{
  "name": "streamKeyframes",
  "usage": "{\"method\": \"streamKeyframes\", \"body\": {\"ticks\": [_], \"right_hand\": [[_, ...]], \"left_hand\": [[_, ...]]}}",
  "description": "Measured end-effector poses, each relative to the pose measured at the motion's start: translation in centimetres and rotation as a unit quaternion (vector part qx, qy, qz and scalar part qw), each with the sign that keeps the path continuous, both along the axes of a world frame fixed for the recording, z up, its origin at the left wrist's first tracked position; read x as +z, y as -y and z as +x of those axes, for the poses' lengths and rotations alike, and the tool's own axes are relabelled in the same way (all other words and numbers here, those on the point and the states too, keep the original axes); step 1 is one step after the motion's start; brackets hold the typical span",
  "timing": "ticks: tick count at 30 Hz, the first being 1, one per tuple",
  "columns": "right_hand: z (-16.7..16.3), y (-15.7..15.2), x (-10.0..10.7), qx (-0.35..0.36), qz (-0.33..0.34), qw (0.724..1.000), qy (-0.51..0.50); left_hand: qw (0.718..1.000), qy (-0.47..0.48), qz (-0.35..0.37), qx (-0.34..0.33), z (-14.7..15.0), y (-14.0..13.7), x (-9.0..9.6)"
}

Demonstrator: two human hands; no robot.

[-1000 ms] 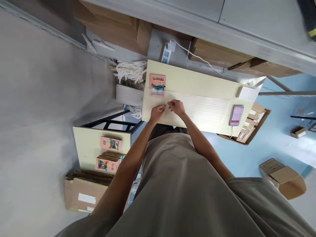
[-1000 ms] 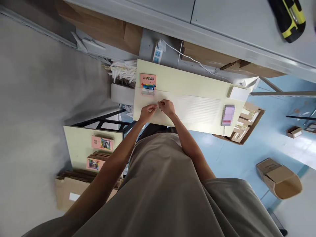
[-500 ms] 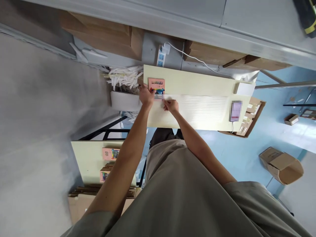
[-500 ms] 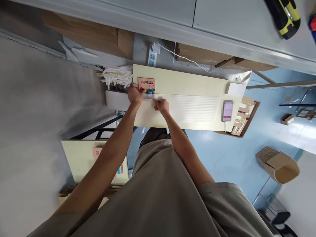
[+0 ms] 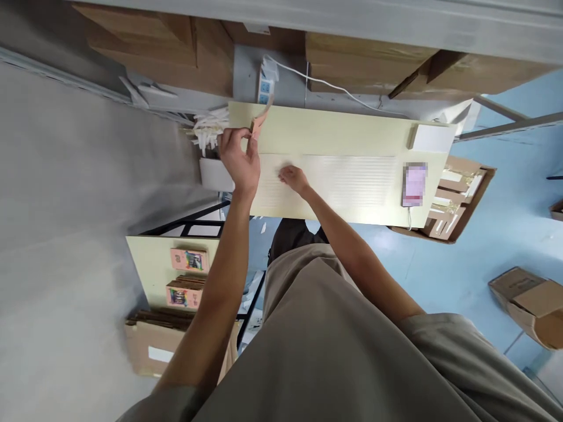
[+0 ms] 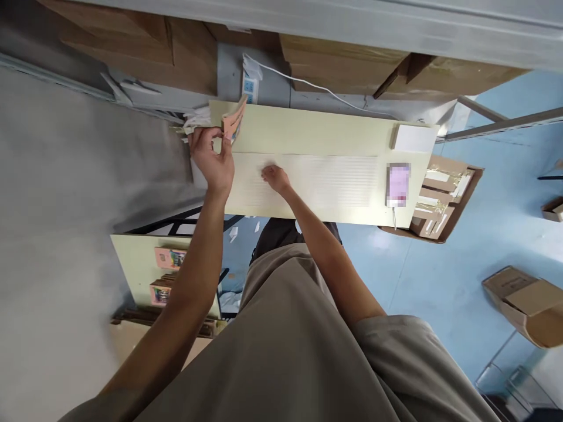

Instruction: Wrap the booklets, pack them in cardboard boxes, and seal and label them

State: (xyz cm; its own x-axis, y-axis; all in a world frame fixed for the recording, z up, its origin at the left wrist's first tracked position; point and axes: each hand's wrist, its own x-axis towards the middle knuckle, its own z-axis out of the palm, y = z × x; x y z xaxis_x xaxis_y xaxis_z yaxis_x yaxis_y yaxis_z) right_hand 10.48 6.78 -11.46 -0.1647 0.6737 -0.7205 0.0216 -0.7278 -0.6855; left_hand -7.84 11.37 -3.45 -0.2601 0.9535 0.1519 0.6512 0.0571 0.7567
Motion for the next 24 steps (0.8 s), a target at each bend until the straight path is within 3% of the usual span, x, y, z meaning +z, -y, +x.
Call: {"method": "streamKeyframes", "body": {"ticks": [2, 4, 8, 12, 16, 19, 24], "right_hand": [[4.8, 1.3, 0.8, -0.035, 0.003, 0.999, -0.009], [10.6, 3.2, 1.8, -0.078, 0.008, 0.997, -0.019], [21.6, 7.8, 3.8, -0.140, 0.024, 0.990, -0.016], [27.8, 10.7, 4.0, -0.152, 0.052, 0.987, 0.029], [29.6, 10.2, 3.0, -0.123, 0.055, 0.984, 0.121], [30.3, 9.4, 3.1, -0.048, 0.055, 0.978, 0.195], [32.7, 10.4, 5.2, 0.049, 0.077, 0.935, 0.343]], "left_hand": [[0.999, 0.031, -0.002, -0.020, 3.2, 2.0, 0.9], [0.990, 0.118, -0.055, -0.044, 7.5, 4.4, 0.5], [0.931, 0.297, -0.207, -0.052, 17.3, 9.3, -3.2], [0.904, 0.328, -0.272, -0.038, 24.4, 11.2, -6.4], [0.910, 0.285, -0.299, -0.035, 27.3, 10.2, -7.8], [0.918, 0.237, -0.318, -0.018, 27.8, 9.5, -8.5], [0.925, 0.199, -0.323, -0.005, 27.5, 9.5, -9.4]]}}
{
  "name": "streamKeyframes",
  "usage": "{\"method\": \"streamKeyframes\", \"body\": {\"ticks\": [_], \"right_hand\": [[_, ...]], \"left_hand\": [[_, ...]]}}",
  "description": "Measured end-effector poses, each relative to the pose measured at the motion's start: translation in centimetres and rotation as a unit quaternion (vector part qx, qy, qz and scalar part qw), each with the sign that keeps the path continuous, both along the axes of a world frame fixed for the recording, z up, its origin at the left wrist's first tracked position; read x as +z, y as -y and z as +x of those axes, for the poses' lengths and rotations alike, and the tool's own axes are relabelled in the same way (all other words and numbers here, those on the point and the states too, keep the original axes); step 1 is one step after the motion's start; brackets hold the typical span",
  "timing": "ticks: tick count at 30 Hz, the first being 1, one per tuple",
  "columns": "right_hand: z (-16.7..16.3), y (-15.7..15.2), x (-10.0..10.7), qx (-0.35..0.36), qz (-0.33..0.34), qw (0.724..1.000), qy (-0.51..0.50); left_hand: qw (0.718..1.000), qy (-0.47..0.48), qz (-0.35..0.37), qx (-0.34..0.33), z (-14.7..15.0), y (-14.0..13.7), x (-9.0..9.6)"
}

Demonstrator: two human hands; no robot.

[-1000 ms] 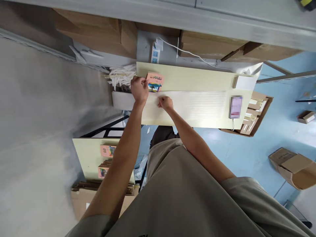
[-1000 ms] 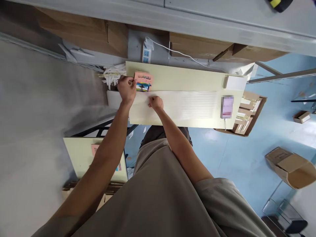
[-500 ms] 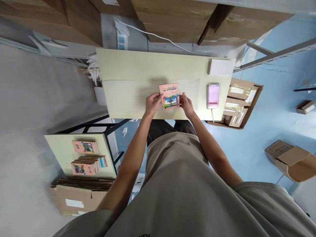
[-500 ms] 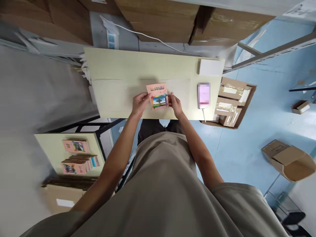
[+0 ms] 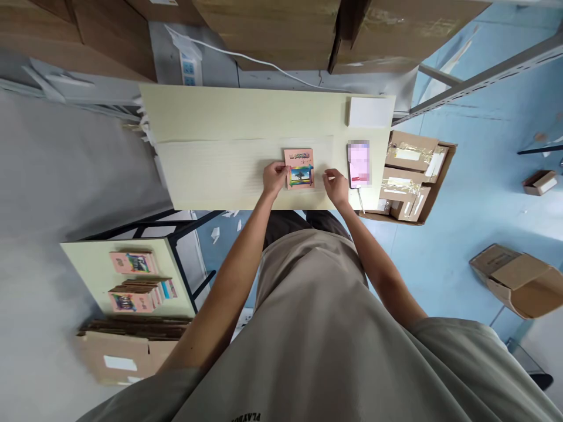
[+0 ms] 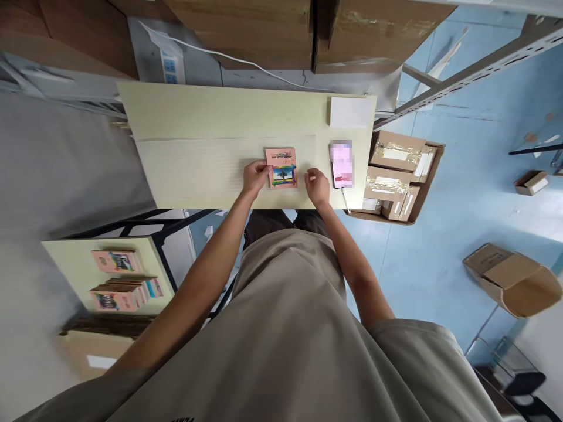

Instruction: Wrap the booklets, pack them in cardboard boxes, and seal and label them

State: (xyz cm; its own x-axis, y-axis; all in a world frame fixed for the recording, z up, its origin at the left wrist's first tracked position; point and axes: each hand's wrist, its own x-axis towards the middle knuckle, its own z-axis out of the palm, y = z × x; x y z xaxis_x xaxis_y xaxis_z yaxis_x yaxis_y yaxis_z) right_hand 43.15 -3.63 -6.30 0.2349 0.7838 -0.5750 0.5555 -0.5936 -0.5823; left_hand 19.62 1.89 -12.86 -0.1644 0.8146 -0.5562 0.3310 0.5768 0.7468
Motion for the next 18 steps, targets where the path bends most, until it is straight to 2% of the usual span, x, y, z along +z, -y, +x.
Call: {"method": "streamKeyframes", "body": {"ticks": [3, 6, 9, 11, 13, 16, 18], "right_hand": [[1.3, 1.2, 1.0, -0.014, -0.051, 0.997, 0.059], [1.8, 1.6, 1.3, -0.015, -0.122, 0.991, 0.043], [1.5, 1.5, 1.4, 0.015, -0.135, 0.988, 0.076], [0.9, 1.6, 1.7, 0.053, -0.099, 0.987, 0.115], [0.0, 2.0, 2.3, 0.103, -0.026, 0.986, 0.125], [-2.4, 2.0, 2.7, 0.190, 0.102, 0.972, 0.094], [-4.5, 1.5, 2.3, 0.245, 0.136, 0.957, 0.075]], "left_hand": [[1.000, 0.004, 0.000, -0.003, -0.5, 0.1, -0.2], [1.000, 0.011, 0.005, -0.003, -0.8, 0.2, -0.2], [1.000, 0.011, 0.025, 0.001, -0.8, 0.5, -0.1], [0.999, 0.000, 0.036, 0.005, -0.5, 0.6, -0.1], [0.999, -0.015, 0.039, 0.011, -0.1, 0.7, -0.1], [0.999, -0.038, 0.033, 0.021, 0.2, 0.8, -0.3], [0.997, -0.061, 0.029, 0.030, 0.1, 1.0, -0.4]]}}
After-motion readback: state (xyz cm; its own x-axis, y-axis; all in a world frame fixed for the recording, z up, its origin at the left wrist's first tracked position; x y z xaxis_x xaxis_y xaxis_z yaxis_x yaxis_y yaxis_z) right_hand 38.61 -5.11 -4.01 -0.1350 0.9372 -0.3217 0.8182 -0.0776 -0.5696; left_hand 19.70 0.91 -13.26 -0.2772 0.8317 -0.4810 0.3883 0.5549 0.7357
